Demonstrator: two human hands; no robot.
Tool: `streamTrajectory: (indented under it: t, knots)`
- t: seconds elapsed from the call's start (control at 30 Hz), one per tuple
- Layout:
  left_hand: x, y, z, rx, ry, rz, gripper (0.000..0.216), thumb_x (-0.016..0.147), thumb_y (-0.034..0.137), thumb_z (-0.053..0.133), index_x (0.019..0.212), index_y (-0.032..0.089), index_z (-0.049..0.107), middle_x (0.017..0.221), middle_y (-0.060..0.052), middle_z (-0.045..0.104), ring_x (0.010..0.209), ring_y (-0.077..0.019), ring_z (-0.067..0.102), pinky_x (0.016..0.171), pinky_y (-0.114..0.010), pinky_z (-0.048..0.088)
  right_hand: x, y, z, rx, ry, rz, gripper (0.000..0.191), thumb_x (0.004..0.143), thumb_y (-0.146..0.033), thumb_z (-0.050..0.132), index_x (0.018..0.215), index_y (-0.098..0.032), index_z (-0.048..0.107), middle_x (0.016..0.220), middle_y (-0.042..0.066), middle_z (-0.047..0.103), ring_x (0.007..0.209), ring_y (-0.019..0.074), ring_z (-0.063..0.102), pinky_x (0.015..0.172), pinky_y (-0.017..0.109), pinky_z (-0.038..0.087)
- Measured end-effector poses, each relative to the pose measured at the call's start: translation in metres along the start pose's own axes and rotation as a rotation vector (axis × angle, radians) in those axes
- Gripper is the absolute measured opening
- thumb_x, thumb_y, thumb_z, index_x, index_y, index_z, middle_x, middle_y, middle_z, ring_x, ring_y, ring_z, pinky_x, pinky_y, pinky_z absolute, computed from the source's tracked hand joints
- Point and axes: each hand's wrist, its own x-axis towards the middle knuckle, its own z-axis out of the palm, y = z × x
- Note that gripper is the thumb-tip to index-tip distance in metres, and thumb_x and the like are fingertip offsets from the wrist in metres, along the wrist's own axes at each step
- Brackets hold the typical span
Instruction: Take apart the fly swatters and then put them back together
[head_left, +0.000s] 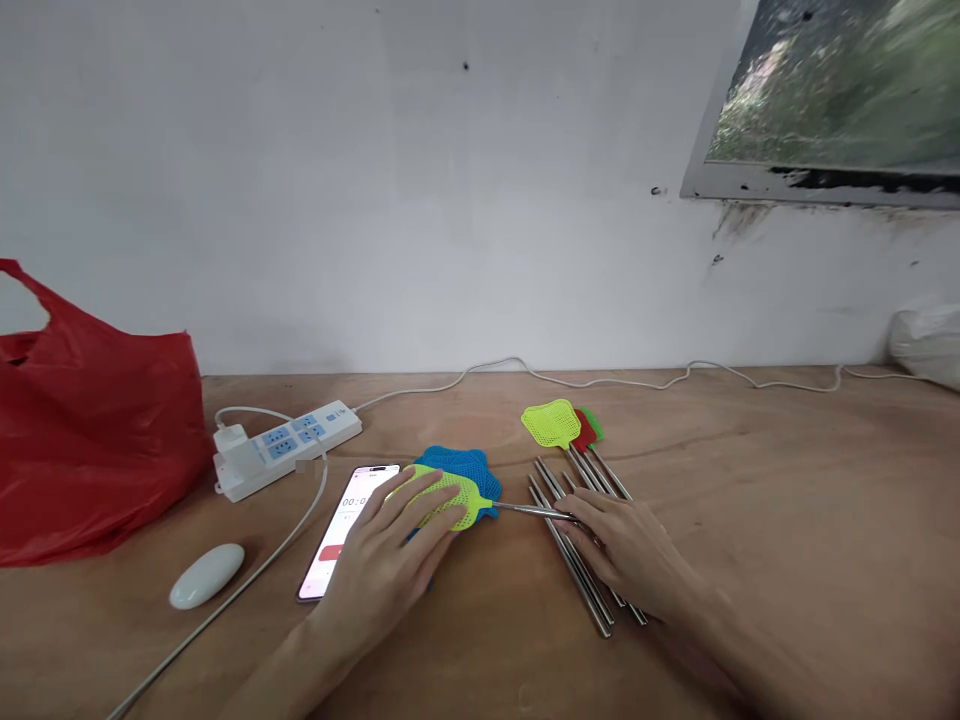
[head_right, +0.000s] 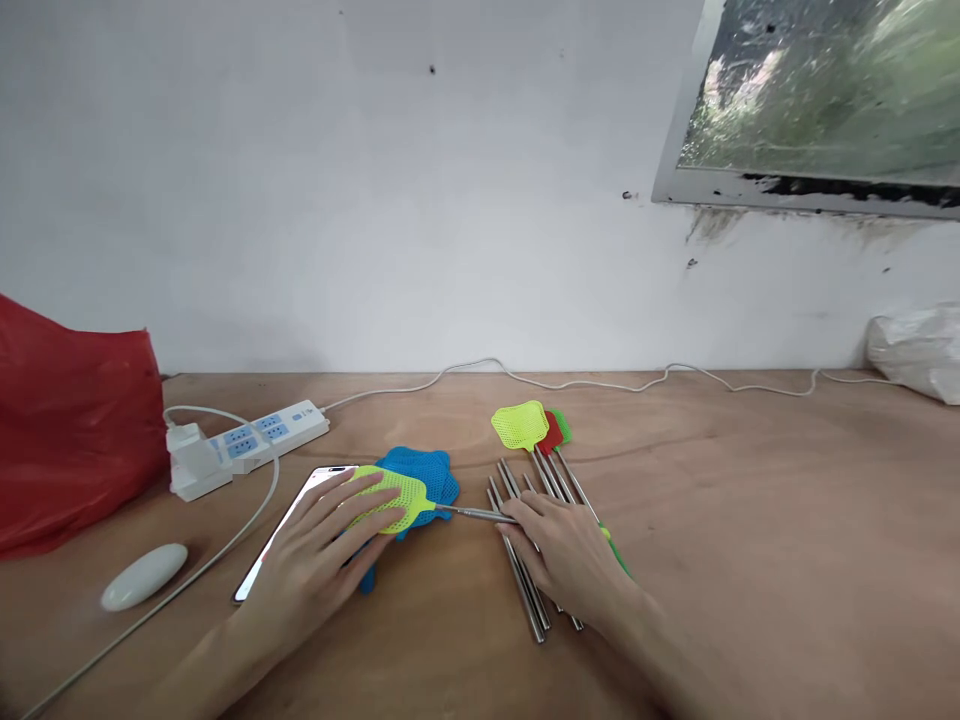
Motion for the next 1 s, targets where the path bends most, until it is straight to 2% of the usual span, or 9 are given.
streamTrajectory:
  t: [0.07, 0.13, 0.23, 0.33, 0.47, 0.63, 0.83, 1.0]
  knots:
    - [-0.001, -0.003, 0.001, -0.023, -0.001, 0.032, 0.021, 0.102, 0.011, 0.048, 0.106, 0.018, 0.068, 0.098, -0.002, 0.078, 0.089, -0.0192, 0.070, 0.086, -0.037, 0.052, 0.000, -0.002, 0.001, -0.025, 0.032, -0.034, 0.018, 0.103, -0.023, 0.039, 0.102, -0.023, 0.057, 0.095, 0.005, 0.068, 0.083, 0.0219, 0.064, 0.066, 0.031, 0.040]
    - [-0.001, -0.001, 0.002, -0.059, 0.011, 0.055, 0.026, 0.103, 0.009, 0.044, 0.107, 0.017, 0.068, 0.095, -0.002, 0.078, 0.082, -0.0171, 0.070, 0.076, -0.032, 0.053, 0.001, -0.008, 0.004, -0.046, 0.061, -0.060, 0.018, 0.102, -0.020, 0.040, 0.109, -0.022, 0.056, 0.100, 0.006, 0.068, 0.088, 0.0231, 0.064, 0.069, 0.032, 0.041]
    - [-0.001, 0.008, 0.003, -0.117, 0.020, 0.098, 0.029, 0.103, 0.008, 0.041, 0.108, 0.016, 0.069, 0.097, -0.003, 0.079, 0.088, -0.0177, 0.071, 0.078, -0.031, 0.056, 0.002, -0.020, 0.014, -0.096, 0.083, -0.109, 0.018, 0.102, -0.023, 0.043, 0.117, -0.022, 0.054, 0.098, 0.005, 0.068, 0.086, 0.0233, 0.064, 0.068, 0.032, 0.039]
    - [0.000, 0.014, 0.004, -0.140, 0.021, 0.134, 0.032, 0.105, 0.010, 0.038, 0.108, 0.015, 0.070, 0.098, -0.003, 0.079, 0.092, -0.0181, 0.072, 0.081, -0.031, 0.058, 0.001, -0.030, 0.022, -0.161, 0.128, -0.160, 0.020, 0.106, -0.025, 0.039, 0.099, -0.022, 0.057, 0.077, 0.000, 0.065, 0.067, 0.0198, 0.061, 0.058, 0.032, 0.031]
    - [0.001, 0.010, 0.003, -0.129, 0.002, 0.192, 0.029, 0.105, 0.010, 0.040, 0.109, 0.014, 0.069, 0.098, -0.003, 0.080, 0.091, -0.0183, 0.074, 0.079, -0.032, 0.061, 0.001, -0.035, 0.021, -0.222, 0.176, -0.191, 0.034, 0.107, -0.021, 0.031, 0.082, -0.022, 0.053, 0.066, -0.001, 0.062, 0.058, 0.0183, 0.057, 0.057, 0.033, 0.027]
    - [0.005, 0.004, 0.001, -0.122, -0.007, 0.178, 0.027, 0.103, 0.009, 0.042, 0.108, 0.013, 0.068, 0.097, -0.004, 0.079, 0.089, -0.0188, 0.074, 0.076, -0.032, 0.061, 0.004, -0.040, 0.014, -0.281, 0.225, -0.178, 0.031, 0.106, -0.021, 0.036, 0.079, -0.022, 0.052, 0.063, -0.002, 0.061, 0.055, 0.0183, 0.056, 0.059, 0.034, 0.026]
    - [0.013, 0.002, -0.002, -0.121, -0.017, 0.166, 0.028, 0.104, 0.011, 0.041, 0.103, 0.013, 0.068, 0.086, -0.006, 0.077, 0.078, -0.0179, 0.072, 0.066, -0.029, 0.058, 0.003, -0.045, 0.018, -0.317, 0.248, -0.171, 0.026, 0.105, -0.022, 0.037, 0.089, -0.021, 0.057, 0.069, 0.000, 0.064, 0.063, 0.0209, 0.061, 0.065, 0.034, 0.032]
    - [0.018, 0.001, -0.009, -0.135, -0.076, 0.204, 0.029, 0.103, 0.010, 0.040, 0.101, 0.013, 0.069, 0.084, -0.006, 0.077, 0.077, -0.0183, 0.072, 0.069, -0.030, 0.059, 0.007, -0.050, 0.018, -0.297, 0.222, -0.164, 0.024, 0.104, -0.018, 0.037, 0.089, -0.020, 0.056, 0.070, 0.000, 0.065, 0.062, 0.0207, 0.063, 0.063, 0.035, 0.032]
